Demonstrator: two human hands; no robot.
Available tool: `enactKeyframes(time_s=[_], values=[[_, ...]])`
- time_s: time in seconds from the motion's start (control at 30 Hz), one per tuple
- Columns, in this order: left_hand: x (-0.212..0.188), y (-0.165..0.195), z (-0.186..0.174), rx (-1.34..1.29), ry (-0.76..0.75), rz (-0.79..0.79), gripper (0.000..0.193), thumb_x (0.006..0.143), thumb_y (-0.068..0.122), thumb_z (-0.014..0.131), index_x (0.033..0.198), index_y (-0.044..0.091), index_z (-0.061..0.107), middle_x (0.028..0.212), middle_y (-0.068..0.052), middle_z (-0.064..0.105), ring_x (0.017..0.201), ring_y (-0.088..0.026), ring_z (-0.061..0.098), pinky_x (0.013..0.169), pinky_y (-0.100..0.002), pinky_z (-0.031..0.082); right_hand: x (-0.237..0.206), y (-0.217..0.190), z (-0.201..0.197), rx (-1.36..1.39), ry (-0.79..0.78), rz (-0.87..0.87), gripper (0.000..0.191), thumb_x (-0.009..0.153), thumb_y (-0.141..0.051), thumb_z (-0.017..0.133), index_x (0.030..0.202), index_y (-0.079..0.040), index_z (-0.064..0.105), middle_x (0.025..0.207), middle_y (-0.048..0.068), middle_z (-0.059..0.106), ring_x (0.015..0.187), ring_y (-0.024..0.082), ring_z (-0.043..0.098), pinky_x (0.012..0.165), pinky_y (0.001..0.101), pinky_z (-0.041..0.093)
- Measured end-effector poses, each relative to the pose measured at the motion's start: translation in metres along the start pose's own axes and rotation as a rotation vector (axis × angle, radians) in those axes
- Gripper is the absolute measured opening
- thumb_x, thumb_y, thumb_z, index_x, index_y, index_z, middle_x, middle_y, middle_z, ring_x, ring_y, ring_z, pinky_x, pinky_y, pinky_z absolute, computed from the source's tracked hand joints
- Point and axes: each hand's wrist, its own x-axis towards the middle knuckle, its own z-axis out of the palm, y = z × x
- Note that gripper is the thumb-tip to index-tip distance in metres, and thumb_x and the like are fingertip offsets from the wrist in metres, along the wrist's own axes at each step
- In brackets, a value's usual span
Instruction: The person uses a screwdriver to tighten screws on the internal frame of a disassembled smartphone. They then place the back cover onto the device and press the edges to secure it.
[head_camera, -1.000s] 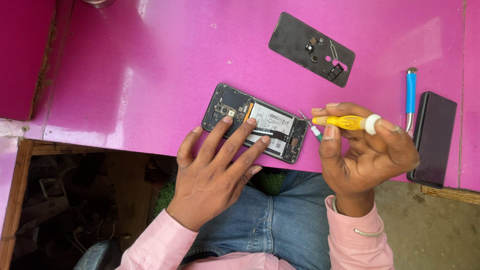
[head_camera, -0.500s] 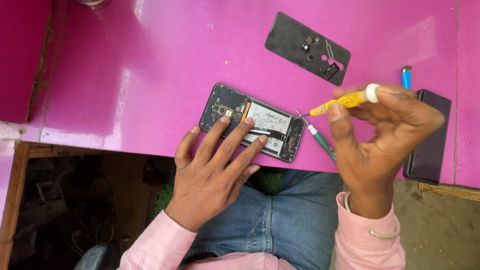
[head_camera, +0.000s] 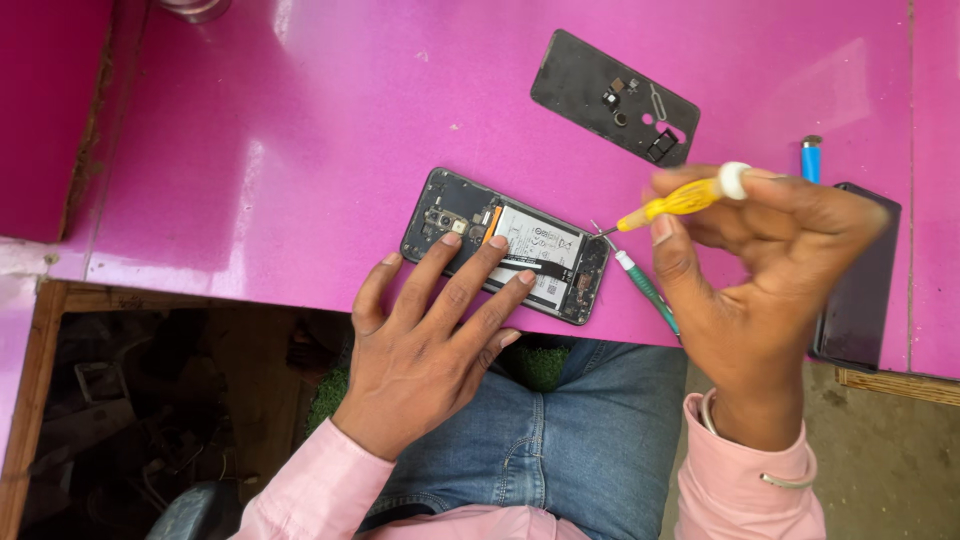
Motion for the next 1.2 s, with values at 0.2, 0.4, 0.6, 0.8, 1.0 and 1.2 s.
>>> enactKeyframes(time_s=[0.2, 0.4, 0.6, 0.8, 1.0, 1.2], values=[[-0.003, 0.004, 0.010, -0.015, 0.107, 0.044, 0.048, 0.105, 0.035, 0.068, 0.151, 0.022, 0.061, 0.140, -0.003, 0.052, 0.136, -0.026, 0.043, 0.115, -0.044, 0.027, 0.004, -0.001, 0.002, -0.032, -0.002, -0.031, 0.054, 0.112, 0.010, 0.072, 0.134, -0.008, 0.027, 0.123, 0.019, 0.061, 0.106, 0.025, 0.076, 0.090, 0.0278, 0.068], [-0.005, 0.006, 0.011, -0.011, 0.118, 0.041, 0.047, 0.101, 0.033, 0.069, 0.146, 0.022, 0.063, 0.136, -0.002, 0.053, 0.134, -0.025, 0.046, 0.112, -0.045, 0.027, 0.006, -0.005, 0.000, -0.031, -0.015, -0.016, 0.053, 0.111, 0.010, 0.072, 0.134, -0.009, 0.028, 0.121, 0.019, 0.063, 0.103, 0.023, 0.077, 0.089, 0.0264, 0.066], [-0.003, 0.006, 0.009, -0.032, 0.122, 0.036, 0.047, 0.101, 0.032, 0.070, 0.146, 0.022, 0.063, 0.135, -0.002, 0.055, 0.133, -0.025, 0.047, 0.112, -0.045, 0.027, 0.008, -0.007, 0.003, -0.100, -0.019, -0.040, 0.057, 0.107, 0.011, 0.076, 0.133, -0.008, 0.028, 0.117, 0.021, 0.063, 0.100, 0.025, 0.075, 0.088, 0.0288, 0.064], [-0.003, 0.007, 0.008, -0.041, 0.118, 0.030, 0.046, 0.101, 0.031, 0.070, 0.146, 0.022, 0.063, 0.133, -0.001, 0.056, 0.132, -0.024, 0.048, 0.111, -0.045, 0.027, 0.005, -0.008, 0.003, -0.116, -0.002, -0.009, 0.056, 0.111, 0.010, 0.075, 0.134, -0.007, 0.027, 0.116, 0.018, 0.063, 0.102, 0.024, 0.077, 0.090, 0.0274, 0.067], [-0.001, 0.007, 0.008, -0.045, 0.132, 0.031, 0.046, 0.101, 0.030, 0.070, 0.146, 0.023, 0.063, 0.133, 0.000, 0.057, 0.131, -0.023, 0.049, 0.111, -0.045, 0.028, 0.002, -0.004, 0.005, -0.109, 0.060, 0.016, 0.058, 0.104, 0.008, 0.075, 0.132, -0.007, 0.027, 0.116, 0.020, 0.062, 0.100, 0.024, 0.076, 0.085, 0.0276, 0.065], [-0.001, 0.007, 0.007, -0.061, 0.136, 0.024, 0.046, 0.100, 0.030, 0.070, 0.145, 0.023, 0.063, 0.132, 0.001, 0.057, 0.131, -0.023, 0.050, 0.111, -0.046, 0.028, -0.009, 0.012, -0.003, -0.030, 0.061, 0.028, 0.057, 0.113, 0.011, 0.075, 0.135, -0.009, 0.027, 0.115, 0.021, 0.064, 0.099, 0.027, 0.077, 0.086, 0.0304, 0.068]])
